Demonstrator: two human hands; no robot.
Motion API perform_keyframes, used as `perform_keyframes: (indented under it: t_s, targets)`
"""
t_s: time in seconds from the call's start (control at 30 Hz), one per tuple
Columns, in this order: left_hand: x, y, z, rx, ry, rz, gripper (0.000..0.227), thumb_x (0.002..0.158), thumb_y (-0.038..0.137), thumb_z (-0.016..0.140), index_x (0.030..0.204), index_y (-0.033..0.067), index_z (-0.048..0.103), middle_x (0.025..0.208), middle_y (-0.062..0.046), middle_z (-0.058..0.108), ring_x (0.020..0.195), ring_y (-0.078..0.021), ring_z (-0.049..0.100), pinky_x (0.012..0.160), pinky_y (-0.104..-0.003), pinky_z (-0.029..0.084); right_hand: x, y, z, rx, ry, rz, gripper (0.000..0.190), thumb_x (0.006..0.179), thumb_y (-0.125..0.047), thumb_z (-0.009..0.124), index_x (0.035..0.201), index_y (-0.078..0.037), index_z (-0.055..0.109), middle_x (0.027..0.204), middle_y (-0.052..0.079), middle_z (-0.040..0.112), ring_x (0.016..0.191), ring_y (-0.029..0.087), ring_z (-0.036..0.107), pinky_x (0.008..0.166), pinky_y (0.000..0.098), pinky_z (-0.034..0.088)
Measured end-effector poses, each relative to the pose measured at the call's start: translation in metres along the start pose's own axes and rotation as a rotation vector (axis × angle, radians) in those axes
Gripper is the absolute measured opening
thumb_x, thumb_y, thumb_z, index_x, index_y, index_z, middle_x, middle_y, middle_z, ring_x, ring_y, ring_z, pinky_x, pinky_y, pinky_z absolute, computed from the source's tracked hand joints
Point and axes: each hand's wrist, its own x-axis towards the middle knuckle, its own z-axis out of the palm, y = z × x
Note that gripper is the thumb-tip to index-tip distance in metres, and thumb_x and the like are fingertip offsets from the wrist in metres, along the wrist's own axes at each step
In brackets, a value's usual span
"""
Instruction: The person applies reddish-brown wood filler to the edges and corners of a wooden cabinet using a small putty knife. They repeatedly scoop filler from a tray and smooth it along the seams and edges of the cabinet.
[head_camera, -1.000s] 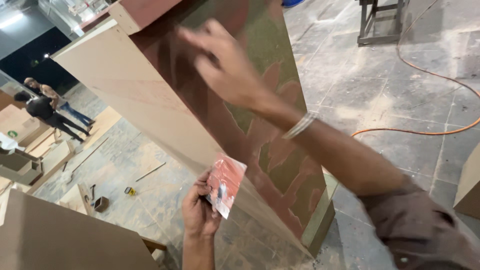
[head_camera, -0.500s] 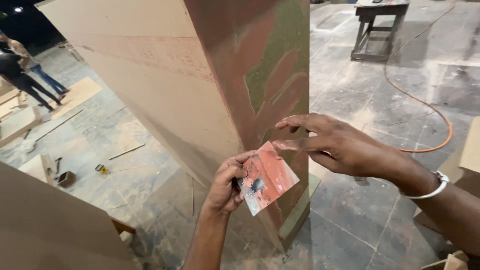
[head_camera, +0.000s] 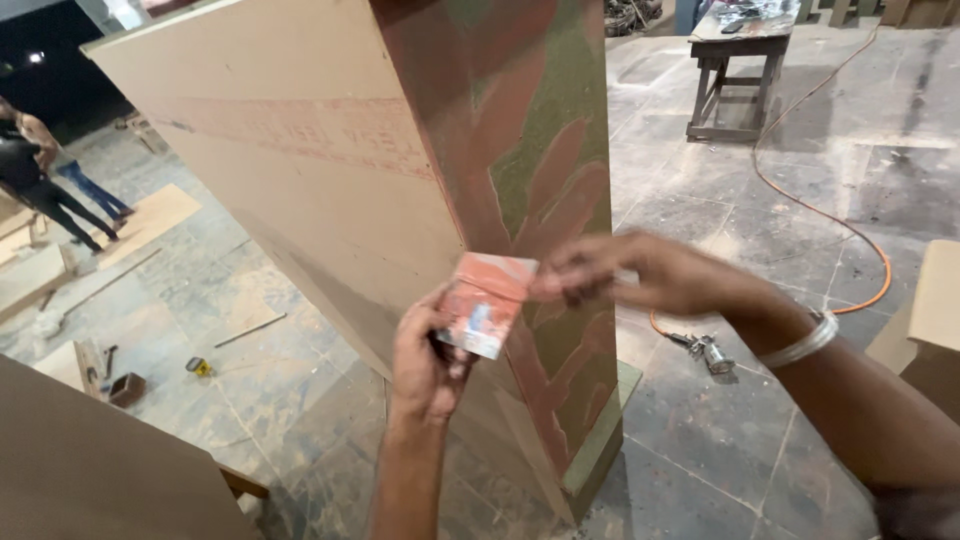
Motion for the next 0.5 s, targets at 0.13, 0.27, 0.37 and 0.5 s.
perform_keyframes:
  t_s: [0.13, 0.27, 0.37, 0.5]
  targets:
    - [0.003, 0.021, 0.006, -0.152, 0.033, 0.015, 0.053, 0.084, 0.003, 0.040, 0.132, -0.0134, 0.054, 0.089, -0.011, 0.068, 0.048, -0.0116, 0.049, 0.046, -0.024, 0.046, 0.076, 0.018, -0.034, 0.189, 0.509, -0.188, 0.045, 0.101, -0.005, 0.056, 0.146, -0.003, 0.056, 0.143, 0.003, 0.062, 0.121, 0.010, 0.063, 0.101, 0.0270, 0.054]
    - [0.003, 0.030, 0.010, -0.129, -0.072, 0.032, 0.054, 0.086, 0.006, 0.043, 0.134, -0.0135, 0.054, 0.090, -0.012, 0.069, 0.045, -0.0108, 0.048, 0.037, -0.023, 0.040, 0.177, 0.040, -0.068, 0.321, 1.008, -0.177, 0.024, 0.106, -0.013, 0.060, 0.122, 0.002, 0.071, 0.106, 0.003, 0.066, 0.094, 0.011, 0.060, 0.080, 0.0270, 0.051]
    - [-0.010, 0.037, 0.000, -0.126, -0.103, 0.060, 0.057, 0.087, 0.006, 0.044, 0.139, -0.0154, 0.053, 0.090, -0.012, 0.068, 0.046, -0.0107, 0.047, 0.038, -0.023, 0.040, 0.217, 0.047, -0.084, 0.252, 1.220, -0.267, 0.023, 0.102, -0.014, 0.067, 0.117, 0.001, 0.060, 0.109, 0.003, 0.067, 0.102, 0.013, 0.061, 0.089, 0.0298, 0.051]
    - [-0.021, 0.050, -0.020, -0.062, 0.050, 0.082, 0.061, 0.080, 0.007, 0.043, 0.137, -0.0145, 0.053, 0.093, -0.015, 0.071, 0.043, -0.0104, 0.046, 0.037, -0.022, 0.038, 0.247, 0.022, -0.050, 0.190, 1.325, -0.146, 0.021, 0.098, -0.012, 0.063, 0.109, 0.006, 0.064, 0.101, 0.012, 0.066, 0.094, 0.023, 0.061, 0.087, 0.0374, 0.050]
